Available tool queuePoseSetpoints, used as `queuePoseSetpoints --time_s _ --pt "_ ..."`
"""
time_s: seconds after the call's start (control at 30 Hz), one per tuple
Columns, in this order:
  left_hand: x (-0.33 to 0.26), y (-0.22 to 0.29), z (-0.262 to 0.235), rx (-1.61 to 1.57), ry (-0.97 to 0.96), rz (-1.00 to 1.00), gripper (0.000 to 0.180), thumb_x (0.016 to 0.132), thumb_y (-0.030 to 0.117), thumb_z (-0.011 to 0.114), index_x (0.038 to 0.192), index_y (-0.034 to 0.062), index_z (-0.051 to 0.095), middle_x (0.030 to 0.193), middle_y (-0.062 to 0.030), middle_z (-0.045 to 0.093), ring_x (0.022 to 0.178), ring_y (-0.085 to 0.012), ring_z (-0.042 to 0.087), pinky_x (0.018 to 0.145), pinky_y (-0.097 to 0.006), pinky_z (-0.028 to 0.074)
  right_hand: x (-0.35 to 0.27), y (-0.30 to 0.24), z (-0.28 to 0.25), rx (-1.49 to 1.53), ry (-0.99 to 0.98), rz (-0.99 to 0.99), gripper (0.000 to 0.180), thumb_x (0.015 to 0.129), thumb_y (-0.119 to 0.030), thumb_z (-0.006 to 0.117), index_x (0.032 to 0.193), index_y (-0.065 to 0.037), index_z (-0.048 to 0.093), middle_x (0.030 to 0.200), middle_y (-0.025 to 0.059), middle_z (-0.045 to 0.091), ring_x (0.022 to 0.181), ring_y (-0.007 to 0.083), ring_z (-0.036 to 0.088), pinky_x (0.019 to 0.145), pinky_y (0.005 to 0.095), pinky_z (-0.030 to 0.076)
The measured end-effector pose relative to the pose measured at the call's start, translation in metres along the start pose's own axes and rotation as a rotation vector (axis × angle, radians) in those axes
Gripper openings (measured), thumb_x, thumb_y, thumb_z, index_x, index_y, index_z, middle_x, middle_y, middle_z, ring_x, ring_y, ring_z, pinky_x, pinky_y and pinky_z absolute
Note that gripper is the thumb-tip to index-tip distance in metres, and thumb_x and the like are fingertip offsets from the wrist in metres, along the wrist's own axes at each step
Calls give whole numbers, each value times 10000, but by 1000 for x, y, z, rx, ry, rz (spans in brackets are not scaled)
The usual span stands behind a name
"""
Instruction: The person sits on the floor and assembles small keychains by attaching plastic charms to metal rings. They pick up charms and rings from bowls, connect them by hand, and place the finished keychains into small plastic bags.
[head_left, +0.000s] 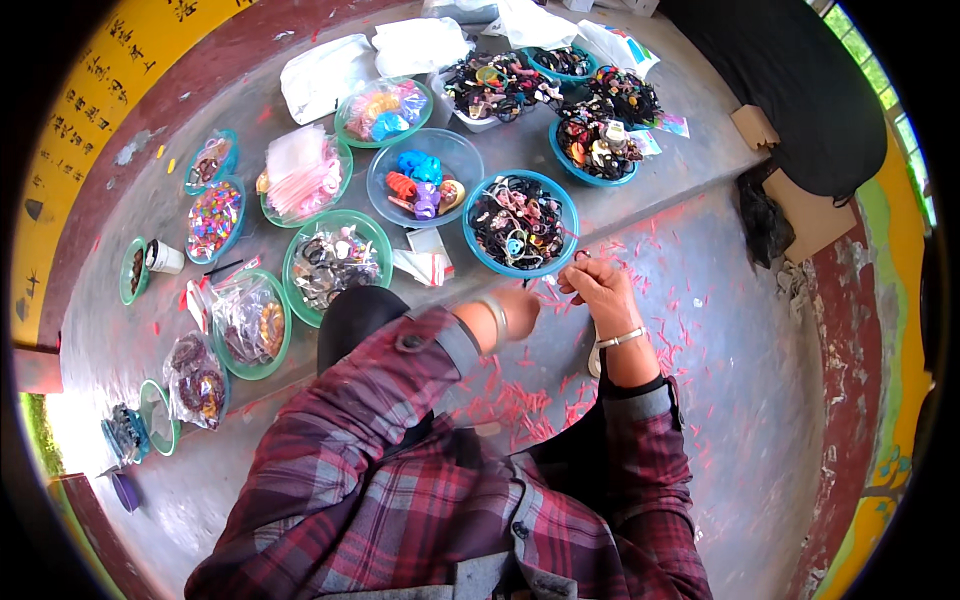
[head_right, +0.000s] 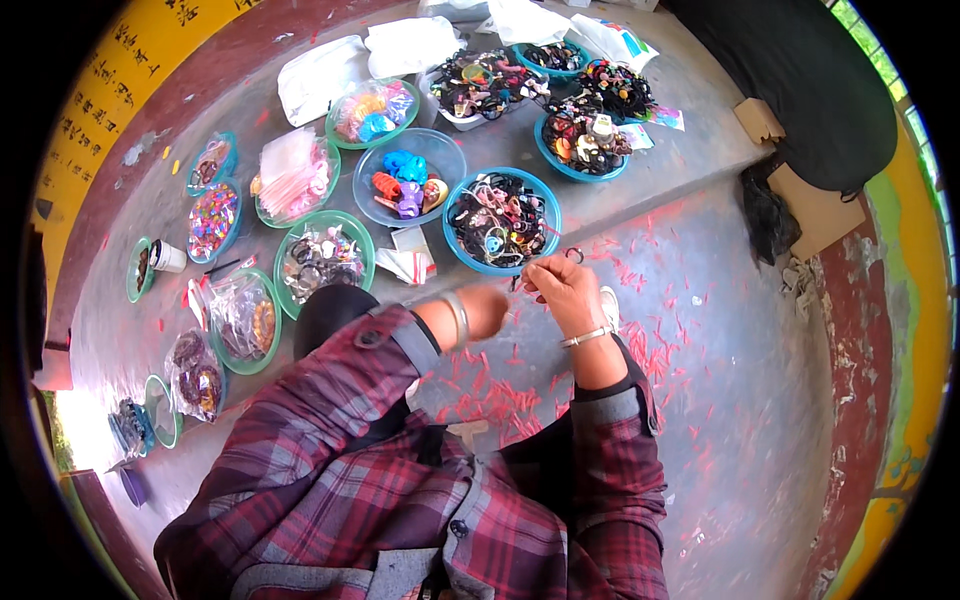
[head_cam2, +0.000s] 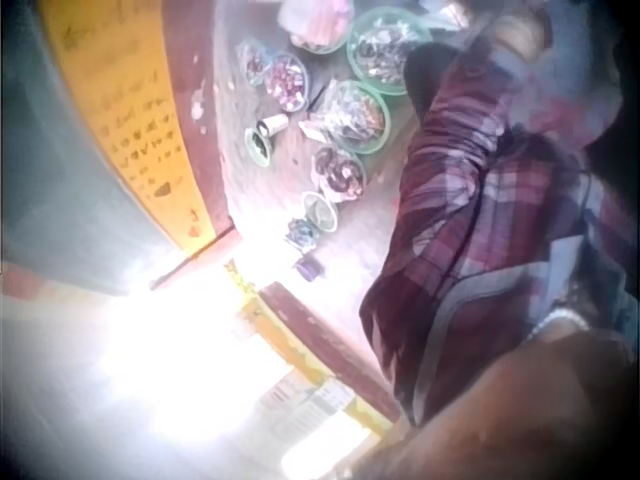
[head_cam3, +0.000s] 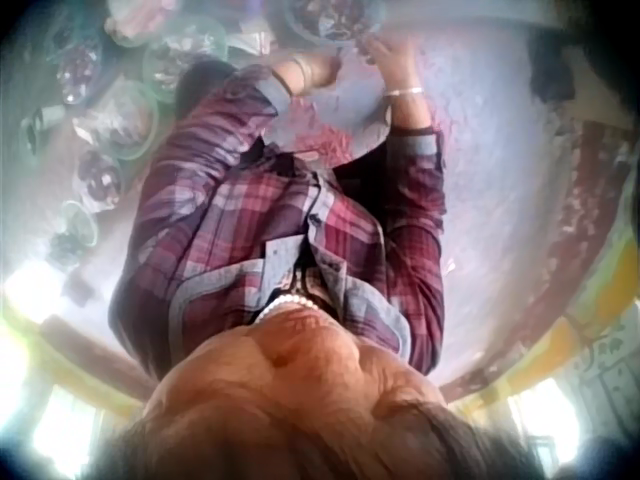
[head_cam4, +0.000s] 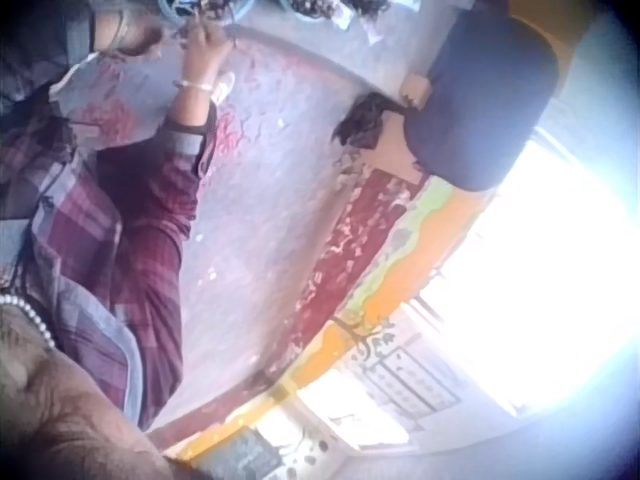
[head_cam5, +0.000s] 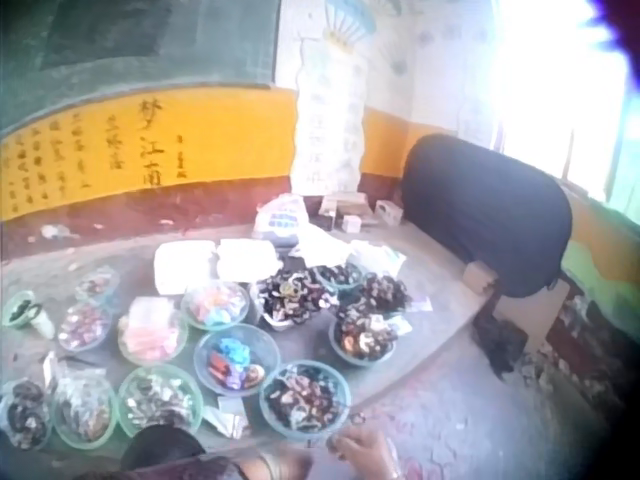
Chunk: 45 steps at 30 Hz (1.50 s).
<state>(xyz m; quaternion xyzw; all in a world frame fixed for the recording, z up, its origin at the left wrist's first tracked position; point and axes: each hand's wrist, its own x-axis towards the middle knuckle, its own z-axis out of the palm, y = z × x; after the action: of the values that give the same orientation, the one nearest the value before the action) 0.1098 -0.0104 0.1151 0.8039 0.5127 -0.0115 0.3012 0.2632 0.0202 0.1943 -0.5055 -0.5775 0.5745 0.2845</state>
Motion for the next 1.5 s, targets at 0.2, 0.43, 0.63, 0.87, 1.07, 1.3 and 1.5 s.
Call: queuePoseSetpoints --time_s 0.2,0.43,0.63,0.87,1.07,1.3,1.5 --pt "16 -17 89 109 -307 -31 198 736 125 518 845 24 648 923 -172 614 884 -292 593 761 -370 464 -13 0 -33 53 101 26 172 797 -154 541 802 -3 623 750 39 619 679 103 576 584 220 440" --pt "55 -71 178 31 -158 -392 294 755 65 480 1039 17 536 1111 -141 511 1065 -282 460 864 -365 422 -31 -1 -61 -8 149 33 130 807 -97 533 784 11 602 737 34 598 683 89 543 615 215 426" --pt "93 -88 233 85 47 -361 403 765 45 413 1165 -3 392 1182 -180 410 1170 -311 346 936 -370 359 -42 -2 -81 -52 127 12 76 791 -25 555 795 40 594 735 53 585 696 111 534 633 226 425" --pt "116 -102 241 160 36 -395 438 766 44 420 1200 25 365 1205 -152 391 1185 -295 334 934 -383 367 -48 4 -101 15 156 8 61 779 0 560 776 52 592 752 90 591 700 154 548 632 252 428" --pt "126 -117 234 -33 104 -389 211 772 46 421 970 32 490 1081 -168 492 1056 -363 429 854 -405 403 -52 4 -105 28 124 -27 49 774 6 562 783 46 589 750 93 588 689 166 542 627 259 423" --pt "137 -90 224 -1021 35 -505 251 720 35 520 970 45 530 924 -120 589 838 -259 586 743 -347 472 -55 4 -97 1 117 32 82 792 -42 556 792 29 597 726 57 583 672 123 532 614 243 422" --pt "101 14 98 -2073 -316 -5 304 738 16 527 1040 44 511 940 -65 598 837 -162 593 703 -258 481 -47 17 -102 82 241 75 145 817 -119 547 803 11 609 702 12 579 656 58 507 581 203 408"
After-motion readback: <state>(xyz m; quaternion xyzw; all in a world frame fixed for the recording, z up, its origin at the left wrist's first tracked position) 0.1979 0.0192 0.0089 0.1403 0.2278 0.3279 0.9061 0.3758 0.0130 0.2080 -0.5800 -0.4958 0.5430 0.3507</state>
